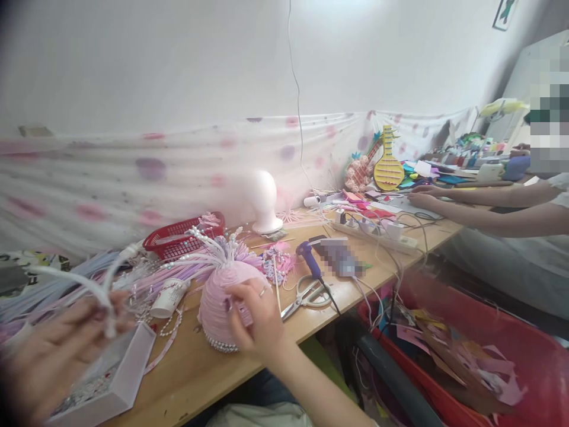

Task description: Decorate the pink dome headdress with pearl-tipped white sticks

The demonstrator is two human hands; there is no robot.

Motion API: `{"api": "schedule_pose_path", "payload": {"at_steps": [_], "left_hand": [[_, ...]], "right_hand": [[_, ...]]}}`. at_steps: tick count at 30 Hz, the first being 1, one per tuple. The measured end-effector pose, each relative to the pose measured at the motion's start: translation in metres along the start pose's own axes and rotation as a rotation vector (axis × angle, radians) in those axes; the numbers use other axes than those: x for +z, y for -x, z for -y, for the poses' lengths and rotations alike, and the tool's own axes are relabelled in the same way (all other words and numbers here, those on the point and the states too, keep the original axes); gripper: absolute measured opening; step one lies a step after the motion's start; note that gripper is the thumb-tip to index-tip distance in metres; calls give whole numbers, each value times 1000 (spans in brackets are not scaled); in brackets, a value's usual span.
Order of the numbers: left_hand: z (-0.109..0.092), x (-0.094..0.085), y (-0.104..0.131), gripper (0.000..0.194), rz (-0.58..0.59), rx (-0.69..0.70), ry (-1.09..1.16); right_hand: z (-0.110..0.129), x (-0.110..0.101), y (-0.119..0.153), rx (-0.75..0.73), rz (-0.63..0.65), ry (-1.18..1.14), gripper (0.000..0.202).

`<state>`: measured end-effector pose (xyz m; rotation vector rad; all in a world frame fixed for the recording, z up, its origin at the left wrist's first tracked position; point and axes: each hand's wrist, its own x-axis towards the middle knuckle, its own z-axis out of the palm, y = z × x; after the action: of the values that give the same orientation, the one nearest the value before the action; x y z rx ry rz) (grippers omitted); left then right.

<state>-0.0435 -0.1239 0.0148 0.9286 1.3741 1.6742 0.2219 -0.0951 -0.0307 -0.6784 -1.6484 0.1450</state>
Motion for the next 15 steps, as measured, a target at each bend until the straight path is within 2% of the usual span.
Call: {"api": "schedule_pose_path", "payload": {"at_steps": [2,4,7,10,15], "left_hand": [[22,37,16,44,117,-107,104],[44,67,38,42,194,-171,154],[61,95,63,44,293,-218,250],[58,105,70,43,264,-244,270],[51,102,60,42,223,-224,199]], "right_hand": [[25,0,6,133,153,-16,11],[40,3,13,247,279,-47,16],[43,9,23,339,296,-87,26],[34,14,31,388,266,-143,30],[25,14,38,331,279,-157,26]]}}
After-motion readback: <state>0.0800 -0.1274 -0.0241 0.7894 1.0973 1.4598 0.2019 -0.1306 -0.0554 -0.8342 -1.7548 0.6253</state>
